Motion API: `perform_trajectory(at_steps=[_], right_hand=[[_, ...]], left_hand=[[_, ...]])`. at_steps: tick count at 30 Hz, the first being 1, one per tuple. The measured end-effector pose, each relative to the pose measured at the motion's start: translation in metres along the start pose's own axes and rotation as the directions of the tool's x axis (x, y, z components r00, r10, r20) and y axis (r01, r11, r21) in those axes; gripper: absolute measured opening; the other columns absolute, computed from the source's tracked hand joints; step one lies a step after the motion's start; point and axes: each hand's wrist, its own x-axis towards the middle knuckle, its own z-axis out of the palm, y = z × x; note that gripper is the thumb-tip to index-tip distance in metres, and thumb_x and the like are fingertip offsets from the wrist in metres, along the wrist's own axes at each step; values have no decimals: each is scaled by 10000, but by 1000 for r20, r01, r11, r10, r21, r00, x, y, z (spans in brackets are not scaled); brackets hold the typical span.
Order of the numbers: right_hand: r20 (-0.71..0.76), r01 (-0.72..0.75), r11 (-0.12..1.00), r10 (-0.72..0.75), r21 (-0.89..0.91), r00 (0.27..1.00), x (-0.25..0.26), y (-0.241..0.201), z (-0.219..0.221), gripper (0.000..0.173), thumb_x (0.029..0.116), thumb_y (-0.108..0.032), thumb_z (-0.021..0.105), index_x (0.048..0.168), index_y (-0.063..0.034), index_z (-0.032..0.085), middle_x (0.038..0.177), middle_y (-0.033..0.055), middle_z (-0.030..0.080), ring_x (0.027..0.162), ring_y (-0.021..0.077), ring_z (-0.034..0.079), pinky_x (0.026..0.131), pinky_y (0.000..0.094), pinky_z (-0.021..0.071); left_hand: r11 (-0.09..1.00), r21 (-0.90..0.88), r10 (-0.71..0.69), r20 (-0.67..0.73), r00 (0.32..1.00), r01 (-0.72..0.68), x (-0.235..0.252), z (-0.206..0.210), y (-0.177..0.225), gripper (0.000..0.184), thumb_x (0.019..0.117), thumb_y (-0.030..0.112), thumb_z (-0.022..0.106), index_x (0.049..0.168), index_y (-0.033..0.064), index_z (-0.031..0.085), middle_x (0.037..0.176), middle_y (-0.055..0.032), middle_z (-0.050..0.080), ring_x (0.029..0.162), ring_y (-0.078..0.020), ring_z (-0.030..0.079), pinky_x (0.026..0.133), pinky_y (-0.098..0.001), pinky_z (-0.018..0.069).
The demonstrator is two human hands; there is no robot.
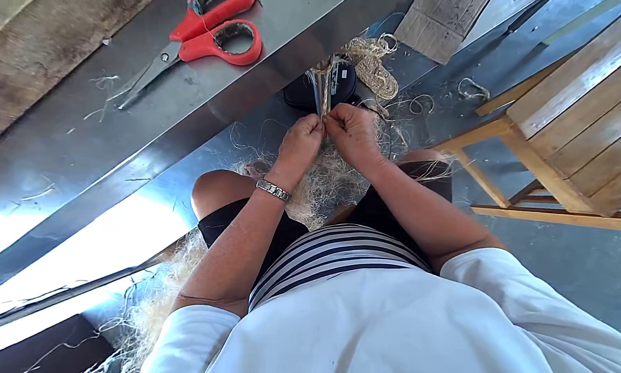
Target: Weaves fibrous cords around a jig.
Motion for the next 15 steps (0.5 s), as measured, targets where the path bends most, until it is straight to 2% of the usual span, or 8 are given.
perform_trajectory(at_steps=[2,3,5,6,9,12,14,15], right_hand=[[81,-75,997,73,28,994,1,-4,-6,191,1016,-133,574,900,-15,671,743,12,608,655,52,542,653,257,458],[111,-108,992,100,61,989,2,-3,-8,189,1018,-132,570,910,-16,674,735,1,598,639,39,530,636,242,454],[146,-200,960,174,194,974,2,-1,-8,185,1025,-126,559,926,-16,671,727,-12,568,613,32,498,605,221,428],[154,-254,923,217,290,964,2,1,-6,190,1029,-130,552,909,-30,661,698,-30,540,572,26,467,552,204,396],[213,-400,759,339,513,916,1,7,-1,180,1029,-157,602,868,-78,622,643,-63,504,477,4,395,440,164,327],[229,-439,721,376,537,898,0,11,2,115,970,-77,663,864,-67,619,655,-51,528,469,3,389,435,162,323],[253,-442,734,363,516,897,0,11,1,129,975,-56,640,856,-78,594,659,-50,521,474,7,392,444,163,328],[278,-448,732,352,514,894,0,10,-1,132,991,-61,623,864,-82,591,658,-52,525,471,5,386,440,164,318]], left_hand=[[983,186,1,-21,1000,3,-6,2,5,349,1083,209,421,1014,-23,673,1043,-178,632,1050,-316,607,914,-553,441],[959,282,12,-38,999,-1,-9,3,9,356,1083,219,421,1044,-18,684,1073,-193,632,1104,-352,598,945,-585,420],[889,457,64,-90,994,-16,-16,5,17,337,1074,215,448,1081,7,712,1128,-200,649,1164,-380,593,992,-598,404],[851,525,99,-114,989,-25,-18,7,18,329,1066,215,455,1089,29,726,1146,-194,650,1172,-380,590,1006,-595,396],[739,670,190,-111,976,-68,-21,14,17,315,1031,195,474,1105,71,754,1176,-178,644,1173,-383,582,1031,-624,358],[696,713,169,-45,985,-87,-24,18,16,302,1016,193,485,1085,64,749,1219,-169,637,1216,-389,563,1086,-666,288],[797,598,115,-7,993,-88,-22,13,11,313,1025,194,485,1112,56,752,1238,-174,640,1229,-370,568,1085,-639,313],[894,443,71,9,997,-67,-19,8,7,311,1032,179,497,1135,36,753,1243,-176,649,1221,-343,582,1065,-590,365]])
